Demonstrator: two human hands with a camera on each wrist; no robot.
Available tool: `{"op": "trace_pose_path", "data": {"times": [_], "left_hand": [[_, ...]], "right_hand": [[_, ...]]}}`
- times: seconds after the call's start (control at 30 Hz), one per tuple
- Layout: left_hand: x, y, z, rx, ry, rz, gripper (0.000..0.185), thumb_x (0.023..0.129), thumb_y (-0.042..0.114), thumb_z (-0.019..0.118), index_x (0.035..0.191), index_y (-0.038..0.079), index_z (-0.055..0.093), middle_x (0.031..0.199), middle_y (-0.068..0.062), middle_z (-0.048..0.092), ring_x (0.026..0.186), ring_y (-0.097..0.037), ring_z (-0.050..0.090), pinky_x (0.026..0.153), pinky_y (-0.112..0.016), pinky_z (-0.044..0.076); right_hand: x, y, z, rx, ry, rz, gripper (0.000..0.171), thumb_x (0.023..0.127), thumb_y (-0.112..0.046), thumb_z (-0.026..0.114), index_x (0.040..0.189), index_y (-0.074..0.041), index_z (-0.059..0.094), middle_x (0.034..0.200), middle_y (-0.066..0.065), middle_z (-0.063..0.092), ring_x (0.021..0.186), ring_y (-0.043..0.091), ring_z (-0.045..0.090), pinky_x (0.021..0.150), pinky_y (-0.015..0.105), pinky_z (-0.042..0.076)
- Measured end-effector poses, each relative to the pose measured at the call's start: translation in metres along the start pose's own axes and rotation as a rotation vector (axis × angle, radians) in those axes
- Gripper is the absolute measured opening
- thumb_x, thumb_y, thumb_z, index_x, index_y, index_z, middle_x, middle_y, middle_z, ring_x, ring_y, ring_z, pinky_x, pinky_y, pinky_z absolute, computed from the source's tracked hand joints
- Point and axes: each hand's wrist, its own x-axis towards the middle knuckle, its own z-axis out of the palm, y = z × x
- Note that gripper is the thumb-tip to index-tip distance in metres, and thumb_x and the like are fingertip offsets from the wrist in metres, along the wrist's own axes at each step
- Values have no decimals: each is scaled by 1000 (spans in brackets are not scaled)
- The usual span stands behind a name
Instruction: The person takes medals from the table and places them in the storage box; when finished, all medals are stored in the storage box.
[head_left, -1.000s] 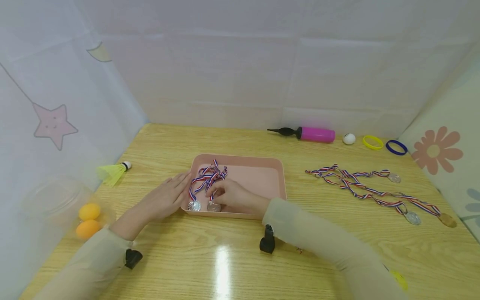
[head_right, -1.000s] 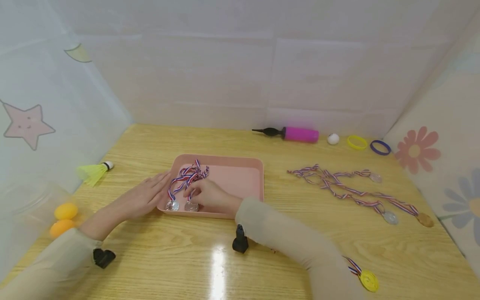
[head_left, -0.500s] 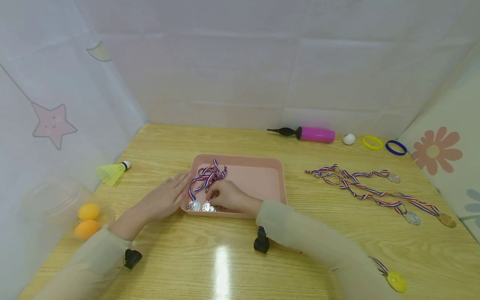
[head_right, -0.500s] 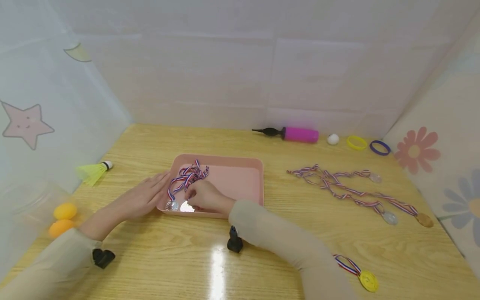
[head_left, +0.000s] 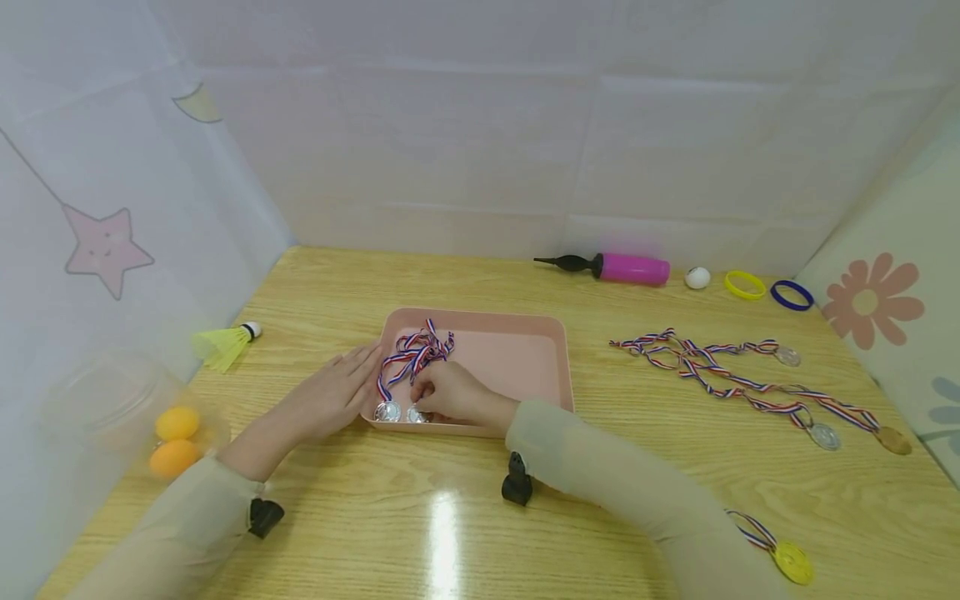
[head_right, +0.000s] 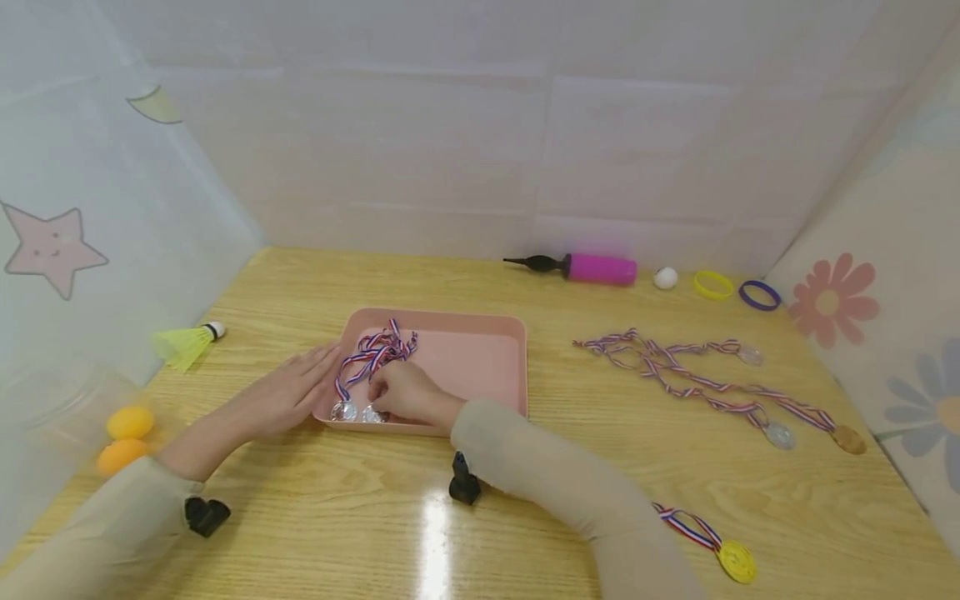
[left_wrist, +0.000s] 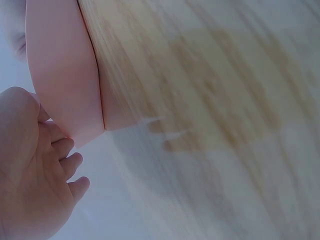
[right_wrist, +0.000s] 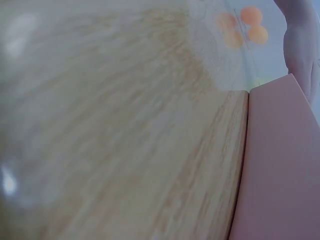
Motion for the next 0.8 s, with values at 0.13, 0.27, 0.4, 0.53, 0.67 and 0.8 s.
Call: {"op": "trace_pose_path", "data": {"times": [0.13, 0.27, 0.4, 0.53, 0.67, 0.8], "left_hand": [[0, 0, 0, -5, 2, 2, 49, 101, 19, 29, 144, -4, 21, 149, -18, 19, 134, -36, 19, 107, -52, 17], [0, -1, 0, -6, 2, 2, 49, 101, 19, 29, 144, -4, 21, 149, -18, 19, 134, -36, 19, 107, -52, 17], [1, 0, 0, -3, 3, 1, 49, 101, 19, 29, 144, -4, 21, 149, -18, 19, 134, -37, 19, 107, -52, 17], [1, 0, 0, -2, 7, 1, 49, 101, 19, 29, 144, -4, 22, 149, -18, 20, 134, -37, 20, 107, -52, 17], [1, 1, -1, -3, 9, 1, 49, 100, 18, 30, 143, -5, 23, 148, -19, 20, 133, -37, 20, 107, -53, 18], [1, 2, -2, -4, 7, 0, 49, 100, 17, 30, 143, -5, 22, 148, -19, 20, 133, -37, 20, 107, -52, 18]], "right_hand": [[0, -1, 0, 6, -6, 1, 4, 81, -4, 69, 78, -5, 66, 60, 3, 61, 46, 13, 57, 42, 21, 47], [-1, -1, -1, 13, -21, -14, 5, 82, -5, 68, 78, -7, 66, 61, 4, 61, 46, 13, 56, 42, 21, 46], [-4, 0, -7, 38, -23, -34, 4, 83, -7, 68, 79, -8, 68, 62, 2, 61, 46, 13, 54, 42, 21, 45], [-9, -2, -20, 104, -23, -64, 5, 83, -4, 66, 86, -5, 70, 66, 1, 60, 50, 12, 52, 44, 21, 44], [-20, -7, -40, 115, -32, -107, 12, 84, -7, 66, 95, -4, 69, 72, 2, 60, 57, 17, 57, 50, 25, 51], [-39, -15, -64, 94, -8, -144, 15, 85, -15, 67, 99, -9, 68, 75, 5, 61, 64, 28, 61, 56, 37, 54]]}}
